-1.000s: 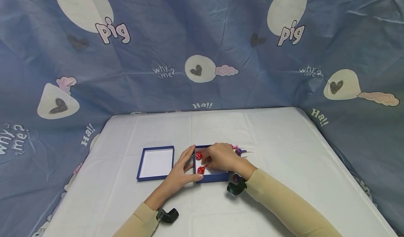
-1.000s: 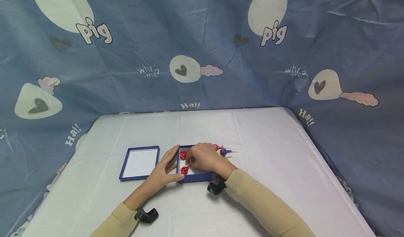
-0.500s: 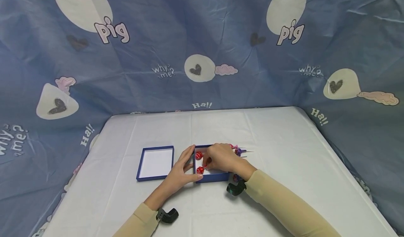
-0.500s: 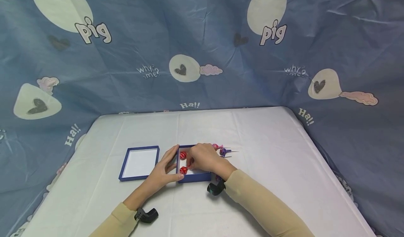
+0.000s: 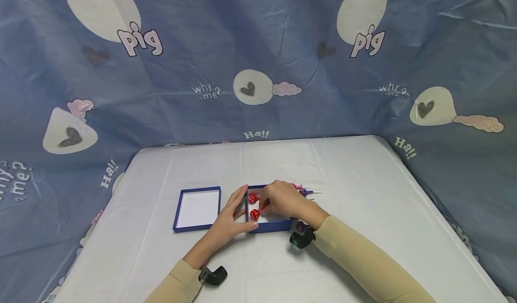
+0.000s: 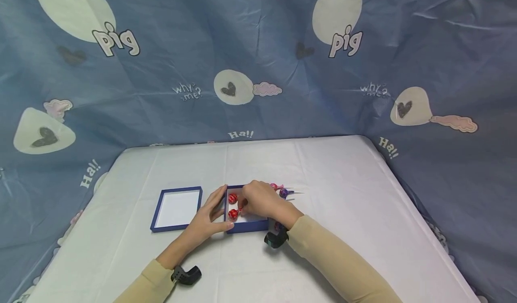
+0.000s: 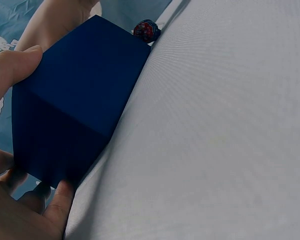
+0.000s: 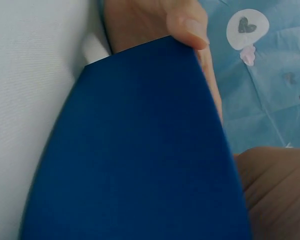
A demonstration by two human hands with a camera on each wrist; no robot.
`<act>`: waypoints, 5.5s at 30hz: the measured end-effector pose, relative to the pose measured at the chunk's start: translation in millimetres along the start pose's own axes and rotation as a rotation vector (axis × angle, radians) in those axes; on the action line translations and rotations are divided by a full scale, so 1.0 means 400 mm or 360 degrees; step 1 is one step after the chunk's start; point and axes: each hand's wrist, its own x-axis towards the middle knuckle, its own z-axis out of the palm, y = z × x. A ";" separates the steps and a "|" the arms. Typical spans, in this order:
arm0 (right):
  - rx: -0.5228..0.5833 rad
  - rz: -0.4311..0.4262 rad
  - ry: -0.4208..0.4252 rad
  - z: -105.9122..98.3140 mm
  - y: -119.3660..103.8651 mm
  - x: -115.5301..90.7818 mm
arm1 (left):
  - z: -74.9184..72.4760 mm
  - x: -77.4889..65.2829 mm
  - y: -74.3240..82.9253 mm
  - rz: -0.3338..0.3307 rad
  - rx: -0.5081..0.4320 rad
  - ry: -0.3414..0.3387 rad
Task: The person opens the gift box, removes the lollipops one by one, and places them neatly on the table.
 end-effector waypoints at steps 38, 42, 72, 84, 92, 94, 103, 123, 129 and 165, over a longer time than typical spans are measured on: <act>-0.0043 0.0057 0.0232 -0.140 -0.026 -0.059 | 0.002 0.002 0.008 -0.0009 0.0028 0.0015; -0.0033 0.0072 0.0280 -0.159 -0.012 -0.077 | 0.003 0.003 0.007 -0.0003 0.0034 0.0015; 0.0027 0.0316 0.0358 -0.208 0.073 -0.172 | -0.003 0.006 0.010 0.0002 0.0019 0.0017; 0.0061 0.0412 0.0350 -0.206 0.121 -0.212 | 0.002 0.001 0.013 -0.0015 0.0029 0.0011; 0.0070 0.0426 0.0334 -0.194 0.147 -0.239 | -0.001 0.004 0.002 -0.0008 0.0042 0.0015; 0.0066 0.0423 0.0329 -0.190 0.153 -0.245 | -0.005 0.006 0.003 -0.0002 0.0043 0.0017; 0.0017 0.0392 0.0302 -0.166 0.175 -0.271 | 0.000 0.001 0.007 -0.0003 0.0018 0.0017; 0.0037 0.0377 0.0230 -0.105 0.197 -0.288 | 0.004 0.001 0.010 -0.0020 0.0052 0.0026; 0.0077 0.0383 0.0218 -0.093 0.208 -0.294 | 0.006 0.000 0.014 -0.0026 0.0058 0.0022; 0.0053 0.0409 0.0190 -0.071 0.223 -0.285 | 0.003 0.004 0.011 -0.0032 0.0031 0.0010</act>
